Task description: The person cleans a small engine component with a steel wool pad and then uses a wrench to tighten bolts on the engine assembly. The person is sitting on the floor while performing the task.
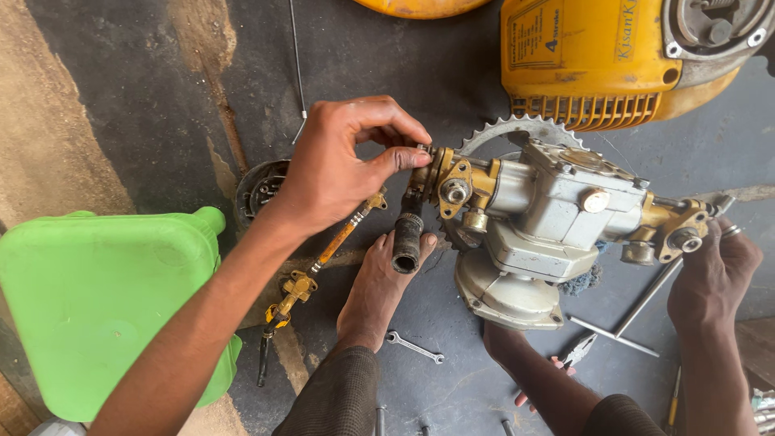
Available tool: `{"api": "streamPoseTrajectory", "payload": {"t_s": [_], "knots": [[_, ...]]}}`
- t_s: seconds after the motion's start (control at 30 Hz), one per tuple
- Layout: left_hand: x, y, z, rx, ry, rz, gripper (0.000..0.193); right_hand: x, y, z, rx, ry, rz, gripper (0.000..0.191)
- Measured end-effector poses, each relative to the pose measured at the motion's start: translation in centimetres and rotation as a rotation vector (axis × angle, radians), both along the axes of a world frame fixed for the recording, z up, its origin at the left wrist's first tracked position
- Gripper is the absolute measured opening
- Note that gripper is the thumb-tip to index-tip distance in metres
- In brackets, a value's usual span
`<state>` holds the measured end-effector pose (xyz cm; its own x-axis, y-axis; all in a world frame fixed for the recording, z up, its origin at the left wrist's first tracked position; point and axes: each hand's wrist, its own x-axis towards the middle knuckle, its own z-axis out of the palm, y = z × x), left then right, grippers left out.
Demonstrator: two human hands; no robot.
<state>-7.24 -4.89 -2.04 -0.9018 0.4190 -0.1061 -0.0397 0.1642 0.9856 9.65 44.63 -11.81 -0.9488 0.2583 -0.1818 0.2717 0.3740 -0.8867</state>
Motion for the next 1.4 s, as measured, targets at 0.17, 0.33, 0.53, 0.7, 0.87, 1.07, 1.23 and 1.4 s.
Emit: {"api": "streamPoseTrajectory", "payload": {"t_s": [0.17,0.33,0.53,0.7,0.87,1.07,1.23,1.4], "knots": [[-0.1,-0.8,-0.5,0.128,-0.274,0.014,0.019,1.3,1.6,-0.6,0.004,-0.085,-0.164,0.029],[-0.2,0.3,1.4,-0.16,-0.029,-0.037,0.014,3.1,3.3,-0.8,0.106,-0.133,-0.249,0.035],[-0.6,1.5,2.6,-0.08,-0.221,0.063,0.02,5.6,4.2,-0.7,0.656,-0.444,-0.183,0.029],[0.2,1.9,2.4,-0.238,-0.048,0.029,0.013,7.2,3.5,-0.6,0.545,-0.83,-0.052,0.033],[-0.2,2.3,2.7,-0.145,-0.04,0.026,0.017,9.1,1.7,-1.6,0.829,-0.879,-0.087,0.035],[0.3,2.6,3.1,-0.267,-0.139,0.098,0.017,10.9,1.4,-3.5,0.55,-0.762,-0.324,0.031],[0.4,2.8,3.1,-0.159,-0.016,0.07,0.018,8.5,-7.7,-4.5,1.283,-0.616,0.559,0.037],[-0.5,4.2,5.0,-0.191,-0.031,0.019,0.024,5.5,-16.6,-4.5,2.114,-0.375,1.111,0.052]]}}
